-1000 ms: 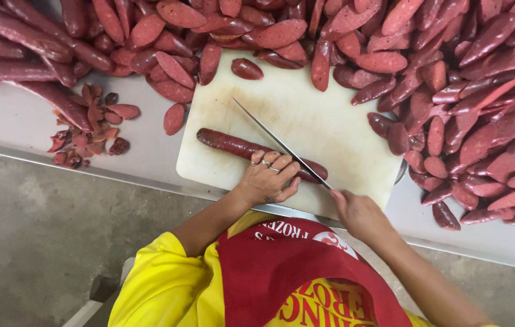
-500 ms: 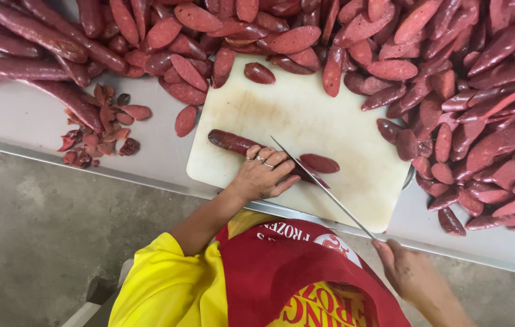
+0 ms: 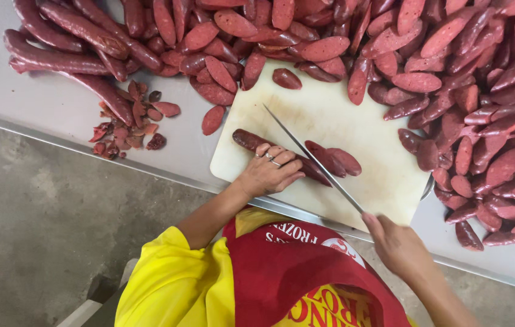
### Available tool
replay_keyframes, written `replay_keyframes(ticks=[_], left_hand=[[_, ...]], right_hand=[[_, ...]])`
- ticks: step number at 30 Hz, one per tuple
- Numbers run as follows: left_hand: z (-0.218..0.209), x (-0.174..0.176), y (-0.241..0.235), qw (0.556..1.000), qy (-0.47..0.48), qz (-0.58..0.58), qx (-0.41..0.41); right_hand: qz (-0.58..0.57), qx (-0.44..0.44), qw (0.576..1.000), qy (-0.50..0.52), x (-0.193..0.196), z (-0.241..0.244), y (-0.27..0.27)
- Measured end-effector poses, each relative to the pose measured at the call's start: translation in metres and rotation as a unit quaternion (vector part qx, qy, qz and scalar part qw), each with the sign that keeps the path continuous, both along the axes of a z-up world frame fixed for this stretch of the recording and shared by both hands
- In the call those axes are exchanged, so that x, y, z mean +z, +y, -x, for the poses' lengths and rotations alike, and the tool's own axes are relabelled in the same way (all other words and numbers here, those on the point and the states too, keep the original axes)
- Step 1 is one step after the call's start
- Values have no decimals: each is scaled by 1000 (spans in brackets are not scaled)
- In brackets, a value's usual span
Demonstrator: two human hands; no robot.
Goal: The person slices sausages into thin pieces using a knife on a white cutting board.
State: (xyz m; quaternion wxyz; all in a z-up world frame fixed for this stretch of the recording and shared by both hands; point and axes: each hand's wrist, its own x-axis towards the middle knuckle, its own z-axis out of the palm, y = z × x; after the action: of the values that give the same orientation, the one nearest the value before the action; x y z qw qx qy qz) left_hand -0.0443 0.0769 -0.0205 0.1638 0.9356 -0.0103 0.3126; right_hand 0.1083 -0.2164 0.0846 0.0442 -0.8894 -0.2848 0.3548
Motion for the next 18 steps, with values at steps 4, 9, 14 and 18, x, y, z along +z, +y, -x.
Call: replay_keyframes(ticks=[4, 9, 14, 18], left_hand=[[-5, 0, 1, 1000, 8, 29, -7], [-5, 2, 1, 999, 25, 43, -2], [2, 0, 12, 998, 25, 35, -44], [18, -6, 30, 999, -13, 28, -26]], right_hand=[[44, -2, 998, -48, 7, 15, -53], [-41, -5, 999, -19, -44, 16, 15], [-125, -10, 992, -12, -56, 18, 98], [-98, -11, 995, 11, -25, 19, 63]])
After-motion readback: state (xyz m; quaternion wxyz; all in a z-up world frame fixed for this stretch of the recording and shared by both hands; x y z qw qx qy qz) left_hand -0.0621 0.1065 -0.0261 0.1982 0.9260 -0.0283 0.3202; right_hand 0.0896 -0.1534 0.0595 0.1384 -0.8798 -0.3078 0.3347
